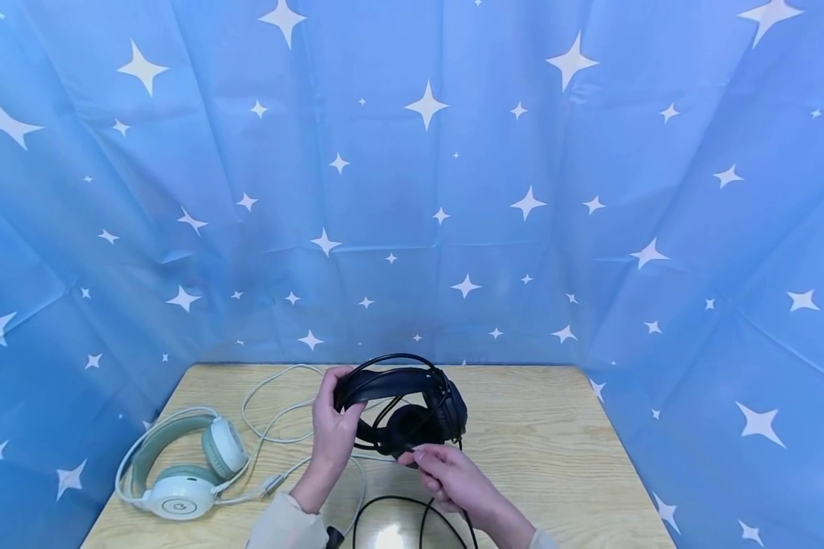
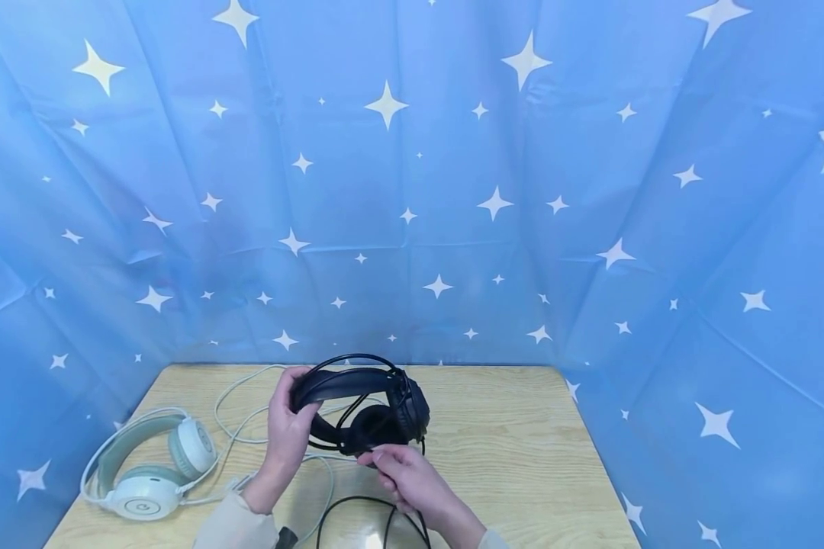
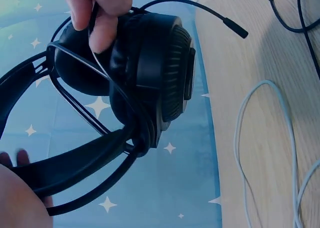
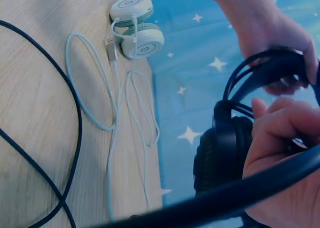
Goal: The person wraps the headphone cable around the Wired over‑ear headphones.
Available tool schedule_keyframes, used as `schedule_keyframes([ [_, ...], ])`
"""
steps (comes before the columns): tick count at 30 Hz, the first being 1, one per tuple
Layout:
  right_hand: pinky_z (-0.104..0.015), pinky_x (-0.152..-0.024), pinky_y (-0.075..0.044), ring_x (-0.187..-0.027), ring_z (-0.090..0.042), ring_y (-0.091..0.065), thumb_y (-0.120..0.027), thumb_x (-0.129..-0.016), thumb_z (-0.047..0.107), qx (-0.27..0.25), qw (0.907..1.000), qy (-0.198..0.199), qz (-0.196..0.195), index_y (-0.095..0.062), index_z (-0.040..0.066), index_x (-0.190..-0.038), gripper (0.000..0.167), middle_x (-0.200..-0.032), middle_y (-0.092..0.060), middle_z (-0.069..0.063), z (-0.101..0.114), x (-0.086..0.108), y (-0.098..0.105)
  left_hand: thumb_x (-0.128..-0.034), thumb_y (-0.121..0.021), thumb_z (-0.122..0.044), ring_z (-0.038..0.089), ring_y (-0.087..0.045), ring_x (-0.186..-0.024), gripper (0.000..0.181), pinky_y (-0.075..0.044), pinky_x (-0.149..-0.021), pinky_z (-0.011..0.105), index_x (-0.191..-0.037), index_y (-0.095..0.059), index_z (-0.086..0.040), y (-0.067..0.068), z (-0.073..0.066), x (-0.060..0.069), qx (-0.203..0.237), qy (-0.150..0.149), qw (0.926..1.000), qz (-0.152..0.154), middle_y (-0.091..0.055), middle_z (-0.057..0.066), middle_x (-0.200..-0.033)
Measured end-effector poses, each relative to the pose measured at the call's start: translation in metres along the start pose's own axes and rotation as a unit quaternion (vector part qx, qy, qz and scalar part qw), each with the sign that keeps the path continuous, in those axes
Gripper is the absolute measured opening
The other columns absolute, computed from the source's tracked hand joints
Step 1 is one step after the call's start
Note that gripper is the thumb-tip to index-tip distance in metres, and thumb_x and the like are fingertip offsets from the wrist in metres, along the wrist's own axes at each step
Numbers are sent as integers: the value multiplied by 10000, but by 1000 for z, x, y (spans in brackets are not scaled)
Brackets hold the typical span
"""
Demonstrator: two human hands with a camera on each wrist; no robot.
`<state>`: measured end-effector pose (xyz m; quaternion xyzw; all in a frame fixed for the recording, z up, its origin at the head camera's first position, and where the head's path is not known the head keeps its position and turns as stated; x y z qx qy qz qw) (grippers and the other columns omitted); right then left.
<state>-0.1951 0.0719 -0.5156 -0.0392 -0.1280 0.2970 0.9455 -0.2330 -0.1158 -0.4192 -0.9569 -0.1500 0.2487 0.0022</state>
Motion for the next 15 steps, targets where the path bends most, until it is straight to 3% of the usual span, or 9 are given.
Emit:
schedule_keyframes([
  [8,-197,-392,-220,-489,-70,-270,-536,-1079,302,763,9962,-87,-413,-636,24,-1063,295,-676,-446,37,3,6,15,-740,-635,201,71,-637,-887,363,-501,-806,164,-1074,-626,59,15,-3,3,-217,-366,9973,-605,-661,73,-990],
  [15,-190,-392,-212,-457,-40,-248,-519,-1086,261,1035,9946,-41,51,-638,24,-1033,270,-655,-424,61,9,13,18,-661,-683,143,160,-645,-761,365,-486,-719,147,-1006,-664,24,18,-10,4,-784,-1130,9884,-647,-707,115,-894],
])
Point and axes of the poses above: each hand's wrist, its own x-axis away from the middle knuckle, its own y-axis out of the back of the hand, z = x × y, the point moved 10 cm from there along -x, towards the middle knuckle
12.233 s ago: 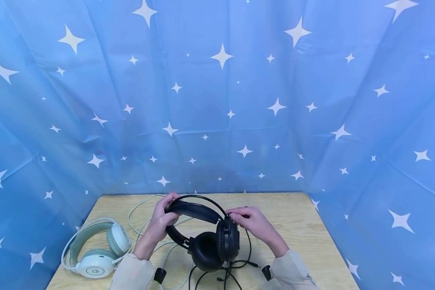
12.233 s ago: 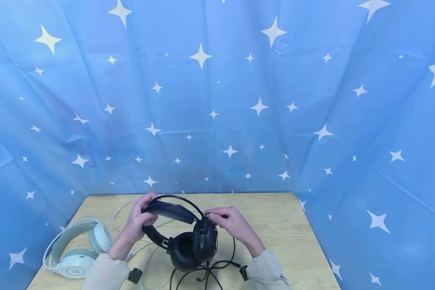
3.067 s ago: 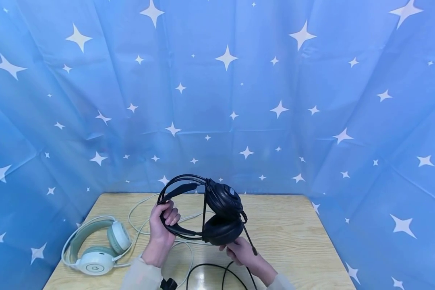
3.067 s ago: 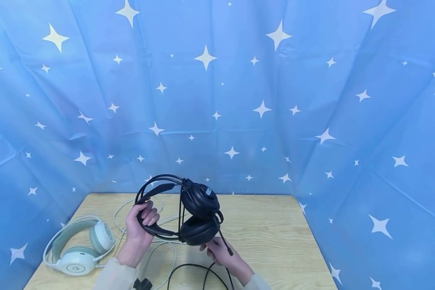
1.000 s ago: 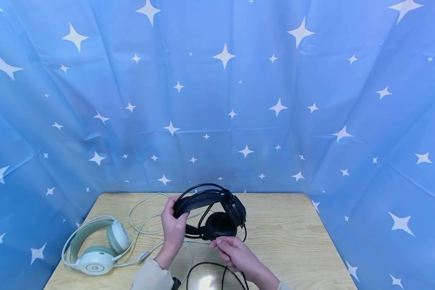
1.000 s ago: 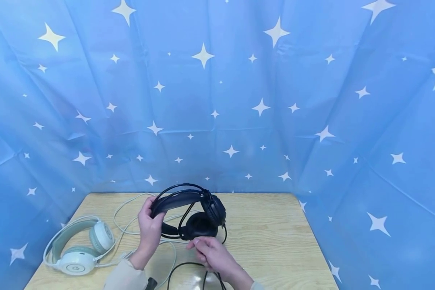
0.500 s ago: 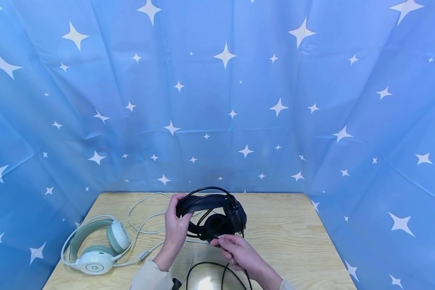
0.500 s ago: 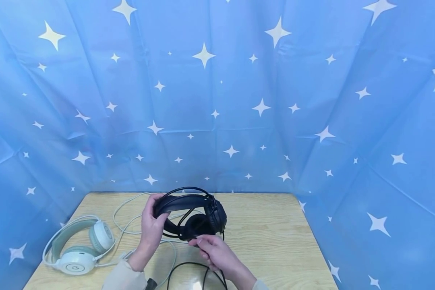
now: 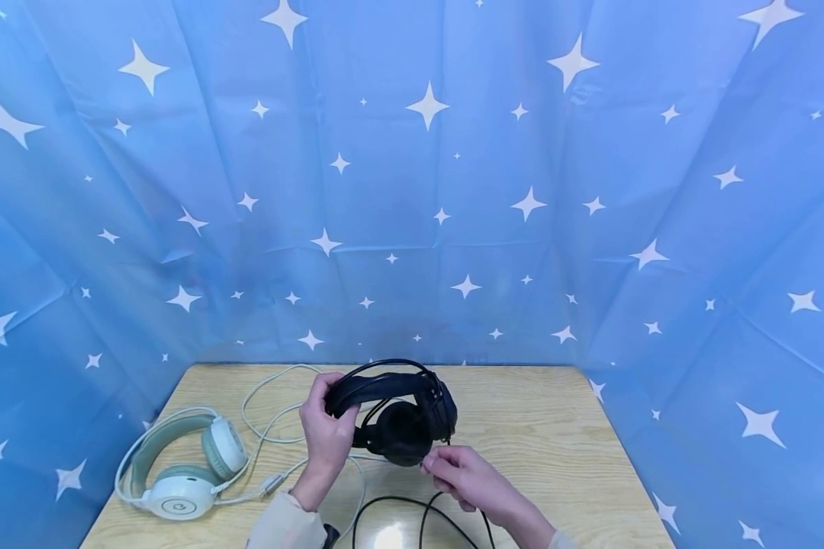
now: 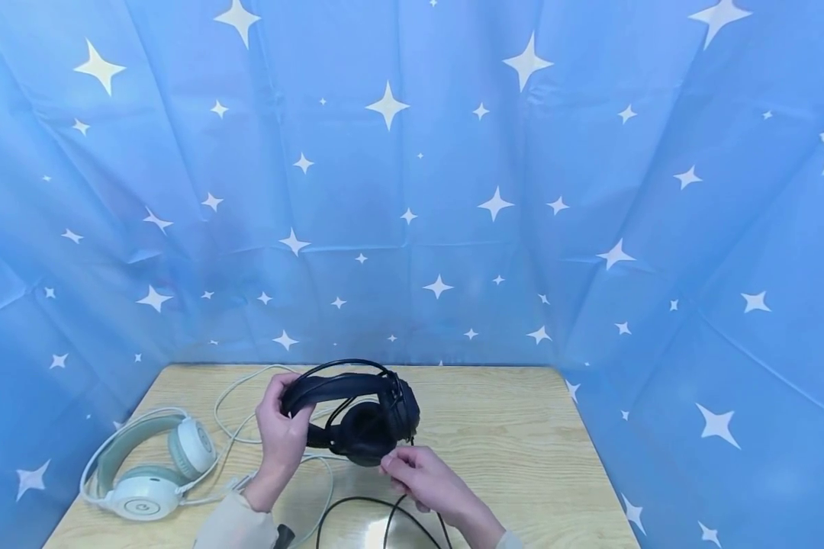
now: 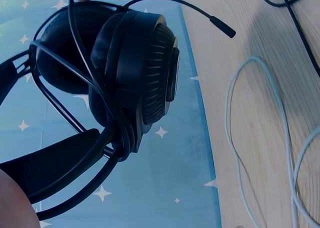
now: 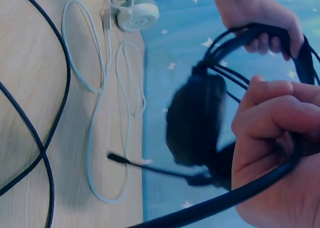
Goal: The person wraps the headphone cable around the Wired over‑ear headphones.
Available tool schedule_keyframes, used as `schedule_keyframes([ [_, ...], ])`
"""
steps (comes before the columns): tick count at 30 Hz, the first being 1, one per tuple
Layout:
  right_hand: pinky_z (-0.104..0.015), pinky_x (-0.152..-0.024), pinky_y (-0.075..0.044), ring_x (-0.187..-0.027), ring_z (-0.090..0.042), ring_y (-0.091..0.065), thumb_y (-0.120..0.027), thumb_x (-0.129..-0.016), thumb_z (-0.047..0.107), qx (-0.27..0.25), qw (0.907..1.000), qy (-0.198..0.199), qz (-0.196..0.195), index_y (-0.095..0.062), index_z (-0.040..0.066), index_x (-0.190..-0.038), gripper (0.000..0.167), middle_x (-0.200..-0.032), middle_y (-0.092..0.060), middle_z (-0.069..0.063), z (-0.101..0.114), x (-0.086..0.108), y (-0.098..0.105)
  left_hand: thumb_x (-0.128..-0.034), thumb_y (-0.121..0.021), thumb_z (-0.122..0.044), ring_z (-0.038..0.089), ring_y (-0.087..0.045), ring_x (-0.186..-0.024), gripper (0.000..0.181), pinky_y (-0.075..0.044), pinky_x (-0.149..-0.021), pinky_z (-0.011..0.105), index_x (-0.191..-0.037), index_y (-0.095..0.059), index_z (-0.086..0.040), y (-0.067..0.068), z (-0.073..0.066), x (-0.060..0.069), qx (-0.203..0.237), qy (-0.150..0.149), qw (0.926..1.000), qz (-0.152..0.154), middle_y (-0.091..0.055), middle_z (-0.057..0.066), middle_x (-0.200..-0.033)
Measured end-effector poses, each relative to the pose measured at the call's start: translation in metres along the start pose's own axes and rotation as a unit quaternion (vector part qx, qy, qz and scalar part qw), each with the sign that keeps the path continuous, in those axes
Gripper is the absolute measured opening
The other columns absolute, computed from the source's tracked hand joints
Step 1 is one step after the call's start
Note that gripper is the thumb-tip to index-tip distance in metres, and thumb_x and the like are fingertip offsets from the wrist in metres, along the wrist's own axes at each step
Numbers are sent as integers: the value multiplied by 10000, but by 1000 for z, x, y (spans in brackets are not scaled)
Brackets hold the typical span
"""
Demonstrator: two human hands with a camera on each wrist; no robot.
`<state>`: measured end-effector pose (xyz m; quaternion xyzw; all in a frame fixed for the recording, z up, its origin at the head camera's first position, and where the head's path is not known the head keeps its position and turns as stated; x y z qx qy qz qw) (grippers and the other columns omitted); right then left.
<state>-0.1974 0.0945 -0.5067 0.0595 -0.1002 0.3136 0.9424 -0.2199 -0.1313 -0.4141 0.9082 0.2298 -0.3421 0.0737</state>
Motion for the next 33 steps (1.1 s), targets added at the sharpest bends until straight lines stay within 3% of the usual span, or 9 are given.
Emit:
schedule_keyframes([
  [7,-183,-415,-240,-477,-21,-290,-526,-1083,227,465,9981,406,63,-671,-21,-1052,289,-642,-405,85,15,15,17,-583,-704,77,198,-637,-686,386,-484,-673,170,-958,-683,-14,3,0,1,-427,-492,9979,61,-717,84,-830],
  [11,-189,-459,-313,-518,-19,-342,-547,-1076,239,862,9944,611,-95,-703,24,-1071,266,-671,-416,95,26,24,32,-603,-706,71,237,-651,-705,368,-486,-696,163,-959,-689,-23,4,2,0,-423,-429,9981,145,-724,76,-846],
  [16,-203,-500,-352,-558,-26,-373,-568,-1063,185,882,9904,996,-376,-699,24,-1070,208,-727,-449,76,37,35,48,-621,-692,101,236,-647,-722,356,-469,-720,133,-961,-689,-4,7,3,-4,-364,-186,9990,168,-722,100,-847],
  [23,-237,-570,-438,-671,-52,-479,-568,-1063,156,1142,9821,1264,-809,-705,27,-1096,192,-878,-608,25,43,43,67,-619,-656,138,243,-633,-698,327,-465,-714,117,-943,-653,98,4,-8,-9,-329,-115,9989,323,-692,196,-814],
  [27,-291,-631,-467,-728,-85,-516,-589,-1061,201,1585,9689,1362,-1326,-729,78,-1100,190,-938,-661,-20,49,40,82,-621,-658,149,213,-628,-705,341,-466,-710,122,-950,-668,62,1,-5,-8,-157,31,9986,500,-694,156,-834],
  [33,-289,-618,-469,-700,-97,-529,-633,-1042,227,2148,9351,1738,-2220,-751,149,-1101,153,-892,-656,16,61,34,99,-653,-682,130,205,-631,-760,346,-483,-739,149,-979,-683,13,-6,9,-5,292,389,9956,800,-688,73,-878],
])
Point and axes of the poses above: each hand's wrist, its own x-axis away from the middle knuckle, its own y-axis out of the back of the hand, z = x × y, the point moved 10 cm from there along -x, towards the middle knuckle
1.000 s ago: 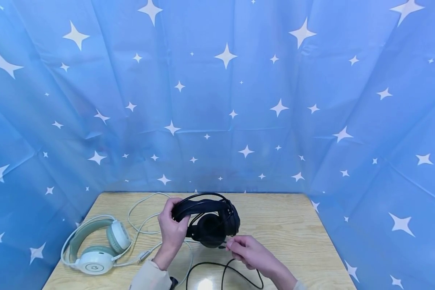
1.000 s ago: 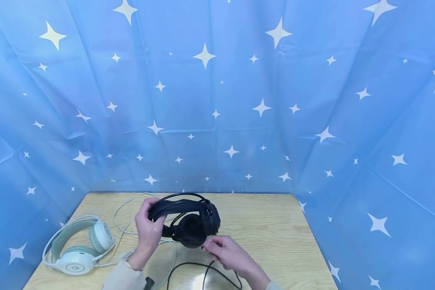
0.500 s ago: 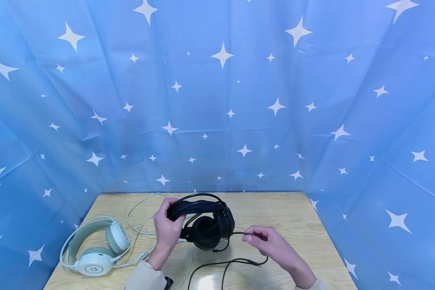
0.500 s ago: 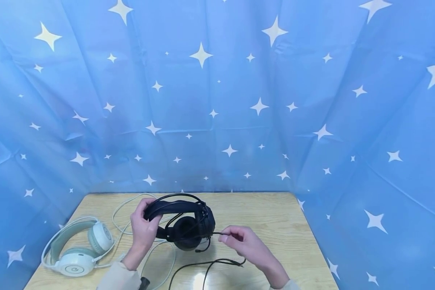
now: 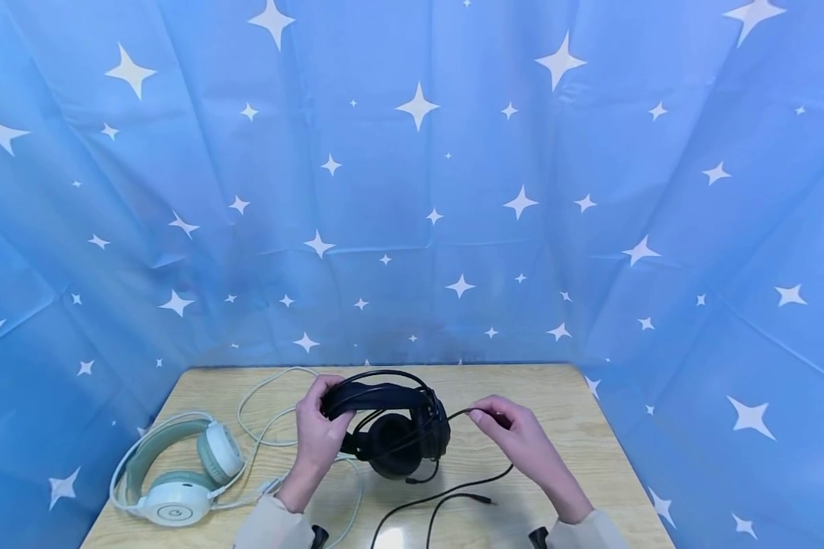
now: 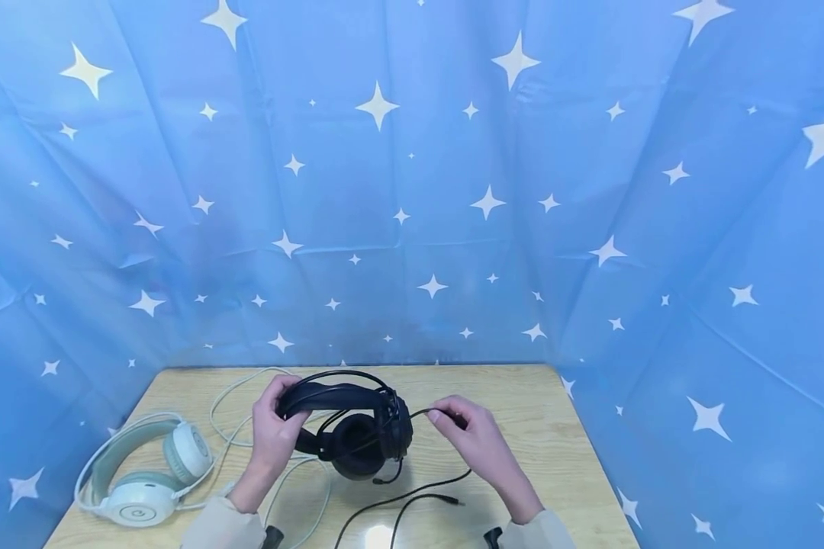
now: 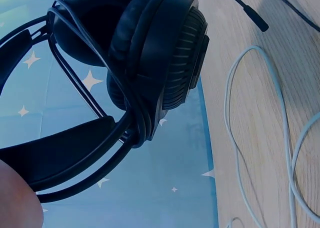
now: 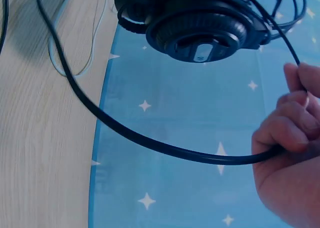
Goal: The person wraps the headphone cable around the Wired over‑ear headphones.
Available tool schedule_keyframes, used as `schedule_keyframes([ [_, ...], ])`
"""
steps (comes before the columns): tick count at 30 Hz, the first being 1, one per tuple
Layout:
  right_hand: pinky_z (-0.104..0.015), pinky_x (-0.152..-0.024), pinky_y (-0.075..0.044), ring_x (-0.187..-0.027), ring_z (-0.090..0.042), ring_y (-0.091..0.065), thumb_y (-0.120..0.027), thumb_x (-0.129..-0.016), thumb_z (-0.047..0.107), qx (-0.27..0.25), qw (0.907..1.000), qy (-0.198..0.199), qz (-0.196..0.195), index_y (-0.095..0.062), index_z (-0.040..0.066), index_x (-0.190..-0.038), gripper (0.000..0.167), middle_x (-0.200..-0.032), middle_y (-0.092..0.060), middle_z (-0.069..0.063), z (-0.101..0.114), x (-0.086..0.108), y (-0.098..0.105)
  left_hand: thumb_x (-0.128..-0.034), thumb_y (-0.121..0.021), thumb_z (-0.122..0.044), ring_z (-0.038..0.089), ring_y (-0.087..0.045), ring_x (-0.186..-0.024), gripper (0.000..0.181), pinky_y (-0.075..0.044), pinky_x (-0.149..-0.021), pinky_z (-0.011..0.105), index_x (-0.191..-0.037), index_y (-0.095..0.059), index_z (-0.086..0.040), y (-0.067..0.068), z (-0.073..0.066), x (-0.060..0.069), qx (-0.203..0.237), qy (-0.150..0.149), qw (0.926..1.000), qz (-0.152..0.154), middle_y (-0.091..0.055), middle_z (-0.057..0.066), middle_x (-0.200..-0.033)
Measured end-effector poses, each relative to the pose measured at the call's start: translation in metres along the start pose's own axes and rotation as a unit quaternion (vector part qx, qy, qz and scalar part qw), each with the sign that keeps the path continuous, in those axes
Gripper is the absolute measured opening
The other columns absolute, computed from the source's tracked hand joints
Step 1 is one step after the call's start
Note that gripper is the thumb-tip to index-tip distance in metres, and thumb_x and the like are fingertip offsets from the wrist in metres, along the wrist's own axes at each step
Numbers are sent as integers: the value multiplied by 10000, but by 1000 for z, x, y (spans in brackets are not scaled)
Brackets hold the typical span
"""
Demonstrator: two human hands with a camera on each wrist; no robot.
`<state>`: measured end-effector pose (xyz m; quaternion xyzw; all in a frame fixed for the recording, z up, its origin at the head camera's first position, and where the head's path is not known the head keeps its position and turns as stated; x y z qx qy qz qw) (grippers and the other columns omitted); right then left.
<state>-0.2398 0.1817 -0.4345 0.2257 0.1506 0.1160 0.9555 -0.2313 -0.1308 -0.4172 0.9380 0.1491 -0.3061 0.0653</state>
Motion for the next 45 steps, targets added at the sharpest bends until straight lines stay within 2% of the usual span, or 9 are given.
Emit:
schedule_keyframes([
  [7,-286,-638,-480,-733,-119,-552,-648,-1032,207,135,9983,382,-425,-756,192,-1096,126,-924,-657,38,5,-6,4,-676,-672,149,104,-614,-793,356,-485,-756,162,-1002,-679,6,-1,7,-1,191,350,9992,90,-672,12,-890],
  [15,-277,-606,-448,-686,-115,-505,-657,-1021,146,174,9954,778,-528,-757,214,-1092,140,-863,-597,49,19,-11,6,-687,-691,142,159,-621,-790,342,-489,-756,172,-1003,-680,11,-5,4,-2,253,477,9982,250,-676,20,-879],
  [20,-275,-611,-459,-691,-108,-521,-680,-1005,133,272,9950,705,-651,-758,195,-1074,122,-880,-620,54,18,-14,9,-696,-690,163,137,-618,-808,351,-491,-767,179,-1019,-675,26,-7,0,-2,417,502,9969,433,-681,16,-884],
  [26,-285,-624,-480,-708,-130,-556,-709,-995,243,467,9956,471,-660,-756,238,-1031,59,-899,-654,65,9,-21,13,-715,-647,187,140,-608,-808,363,-492,-763,194,-1053,-658,55,-4,-3,-4,753,690,9935,501,-675,-37,-885],
  [33,-300,-633,-458,-727,-145,-533,-687,-1009,275,189,9995,124,-211,-739,152,-1054,141,-897,-630,3,3,-39,13,-741,-629,173,68,-634,-823,344,-499,-774,192,-1079,-598,116,-9,-13,-11,1305,533,9865,839,-709,-83,-912],
  [36,-306,-643,-444,-736,-163,-513,-648,-1034,231,117,9996,266,43,-726,127,-1076,137,-900,-598,-29,8,-45,11,-743,-601,194,48,-647,-826,337,-509,-769,186,-1074,-567,137,-9,-13,-12,1858,531,9768,926,-717,-78,-920],
  [39,-304,-678,-459,-784,-178,-533,-638,-1040,230,32,9993,295,231,-717,147,-1093,126,-958,-614,-43,11,-50,8,-756,-566,205,33,-601,-714,364,-472,-625,173,-1078,-602,39,-11,-12,-12,2370,597,9630,1134,-688,-78,-863],
  [42,-305,-724,-487,-842,-190,-574,-671,-1020,256,-68,9991,205,359,-723,145,-1098,146,-1025,-648,-42,12,-55,4,-768,-526,207,63,-436,-545,461,-276,-440,226,-1102,-632,-92,-16,-11,-11,2828,653,9459,1451,-611,-91,-779],
  [45,-300,-746,-500,-869,-183,-599,-702,-999,266,-79,9988,197,449,-735,141,-1081,153,-1047,-672,-26,12,-60,-1,-774,-484,206,162,-234,-461,499,-103,-418,324,-1119,-620,-128,-21,-11,-10,3320,701,9234,1795,-496,-106,-693],
])
Point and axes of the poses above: each hand's wrist, its own x-axis away from the middle knuckle, its own y-axis out of the back of the hand, z = x × y, the point moved 10 cm from there along -x, towards the middle knuckle
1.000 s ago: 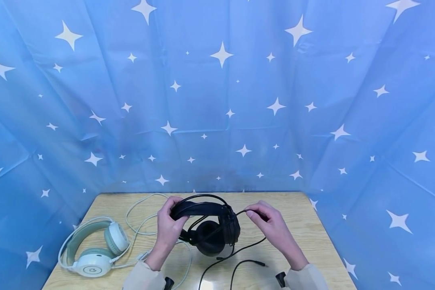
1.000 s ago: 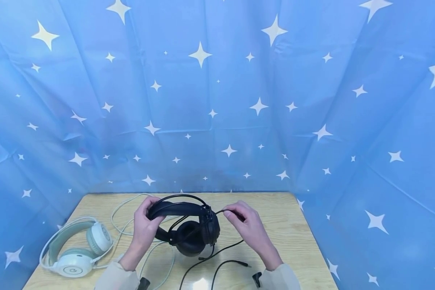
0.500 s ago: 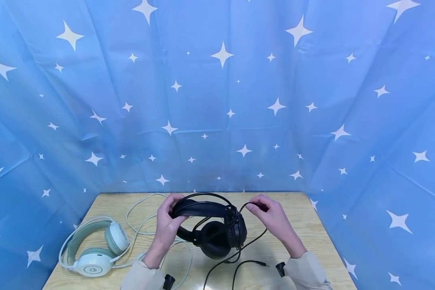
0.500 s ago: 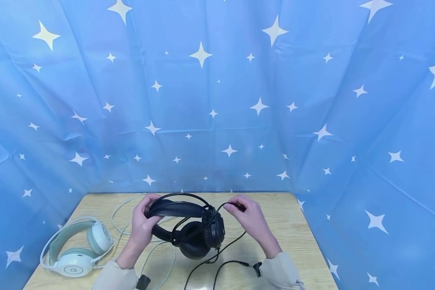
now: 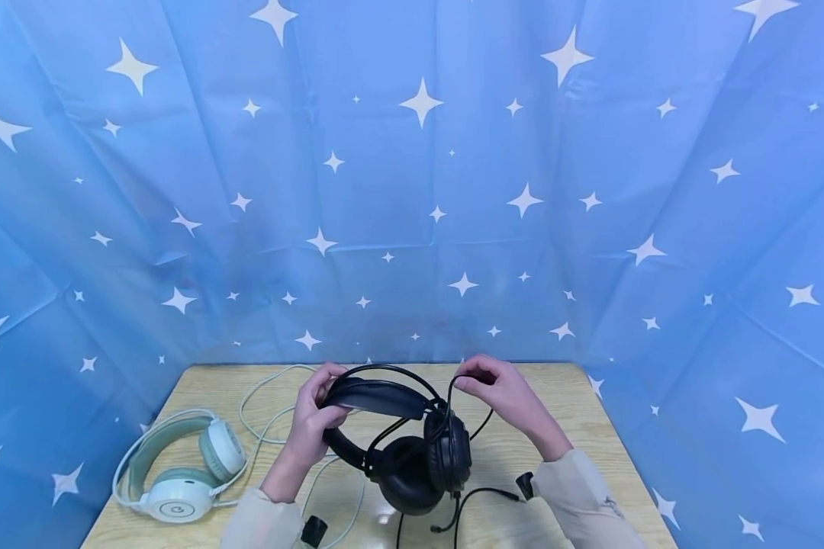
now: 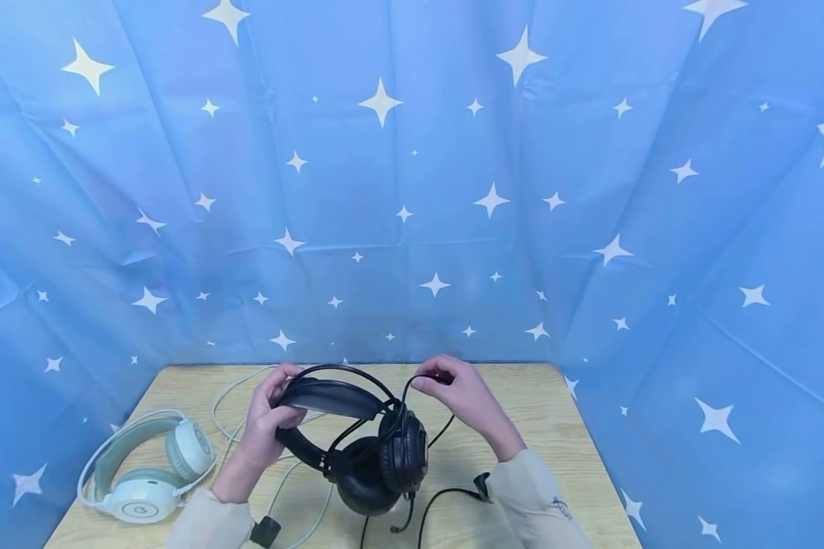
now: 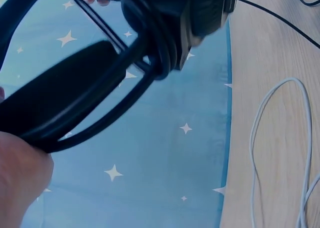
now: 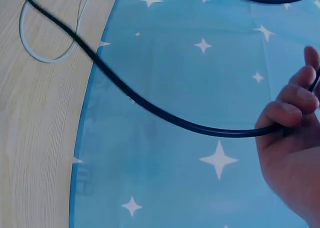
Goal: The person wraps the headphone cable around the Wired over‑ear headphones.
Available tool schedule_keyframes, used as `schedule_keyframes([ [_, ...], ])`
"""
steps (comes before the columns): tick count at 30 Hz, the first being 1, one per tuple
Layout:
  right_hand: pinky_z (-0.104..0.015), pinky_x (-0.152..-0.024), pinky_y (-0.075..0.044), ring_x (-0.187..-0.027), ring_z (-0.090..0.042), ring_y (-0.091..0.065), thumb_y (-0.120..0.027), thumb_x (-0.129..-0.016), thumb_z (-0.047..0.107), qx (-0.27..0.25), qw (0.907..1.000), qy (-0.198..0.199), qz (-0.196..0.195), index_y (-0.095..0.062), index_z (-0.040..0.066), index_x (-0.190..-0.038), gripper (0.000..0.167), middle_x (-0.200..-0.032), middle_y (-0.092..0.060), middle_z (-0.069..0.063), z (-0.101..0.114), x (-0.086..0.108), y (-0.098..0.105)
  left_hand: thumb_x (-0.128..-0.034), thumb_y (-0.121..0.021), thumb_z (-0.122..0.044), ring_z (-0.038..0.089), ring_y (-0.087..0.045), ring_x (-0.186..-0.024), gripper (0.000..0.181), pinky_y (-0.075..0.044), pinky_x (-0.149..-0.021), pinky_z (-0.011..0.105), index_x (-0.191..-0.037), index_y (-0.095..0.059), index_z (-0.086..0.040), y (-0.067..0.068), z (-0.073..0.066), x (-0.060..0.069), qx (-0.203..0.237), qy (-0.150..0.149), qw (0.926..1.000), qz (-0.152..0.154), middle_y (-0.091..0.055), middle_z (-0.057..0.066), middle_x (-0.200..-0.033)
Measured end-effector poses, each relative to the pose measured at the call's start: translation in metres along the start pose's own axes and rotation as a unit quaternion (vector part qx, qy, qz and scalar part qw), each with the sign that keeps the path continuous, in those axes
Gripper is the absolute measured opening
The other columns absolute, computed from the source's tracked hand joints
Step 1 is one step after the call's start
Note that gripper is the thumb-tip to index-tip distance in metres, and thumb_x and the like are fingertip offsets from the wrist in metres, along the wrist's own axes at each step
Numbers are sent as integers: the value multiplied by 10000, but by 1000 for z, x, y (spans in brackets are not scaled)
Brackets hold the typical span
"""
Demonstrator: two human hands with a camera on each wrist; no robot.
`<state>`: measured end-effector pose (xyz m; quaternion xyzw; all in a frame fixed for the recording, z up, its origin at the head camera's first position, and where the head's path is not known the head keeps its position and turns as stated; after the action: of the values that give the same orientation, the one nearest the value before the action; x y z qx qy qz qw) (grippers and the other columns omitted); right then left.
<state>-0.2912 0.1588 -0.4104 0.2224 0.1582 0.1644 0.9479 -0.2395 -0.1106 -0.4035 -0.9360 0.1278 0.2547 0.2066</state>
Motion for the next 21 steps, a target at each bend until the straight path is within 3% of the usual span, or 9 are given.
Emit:
schedule_keyframes([
  [2,-296,-736,-497,-856,-169,-597,-701,-999,237,-16,9999,146,55,-742,120,-1077,147,-1038,-680,-22,3,-4,-3,-779,-460,201,217,-163,-457,495,-67,-418,345,-1128,-602,-119,-2,2,0,325,28,9992,217,-398,-81,-637],
  [6,-286,-752,-500,-868,-137,-602,-657,-1021,167,-122,9983,503,282,-747,108,-1102,134,-1063,-699,-23,8,-10,-13,-783,-409,192,190,-120,-452,494,-58,-414,303,-1141,-577,-104,-4,6,1,1028,119,9933,510,-260,8,-604],
  [10,-288,-819,-517,-951,-140,-634,-622,-1041,166,-282,9956,530,722,-751,121,-1158,180,-1121,-707,-27,7,-14,-28,-812,-346,190,144,-123,-463,496,-67,-424,265,-1159,-569,-87,-8,11,2,1681,254,9828,716,-352,-38,-642],
  [13,-289,-737,-525,-849,-147,-616,-595,-1057,178,-350,9937,434,976,-740,92,-1202,223,-1076,-690,-40,1,-16,-38,-842,-297,173,121,-129,-468,502,-75,-431,246,-1175,-576,-78,-10,16,2,2011,327,9760,772,-410,-65,-685],
  [16,-268,-684,-511,-781,-115,-576,-550,-1078,171,-598,9911,366,1132,-711,9,-1247,283,-1090,-685,-67,-7,-17,-47,-879,-259,145,102,-126,-474,511,-76,-433,228,-1190,-598,-76,-11,19,2,2323,359,9691,746,-333,-50,-665],
  [21,-244,-796,-519,-904,-81,-623,-503,-1099,197,-1511,9809,135,1220,-680,-74,-1226,347,-1132,-703,-80,-30,-13,-59,-1006,-290,54,98,-116,-489,378,-77,-442,213,-1085,-630,-89,-12,26,3,2734,432,9594,546,-184,0,-672],
])
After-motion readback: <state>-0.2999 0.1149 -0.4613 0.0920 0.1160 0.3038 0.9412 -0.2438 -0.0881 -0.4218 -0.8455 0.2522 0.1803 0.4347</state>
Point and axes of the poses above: each hand's wrist, its own x-axis away from the middle knuckle, its own y-axis out of the back of the hand, z = x × y, the point moved 10 cm from there along -x, towards the middle knuckle
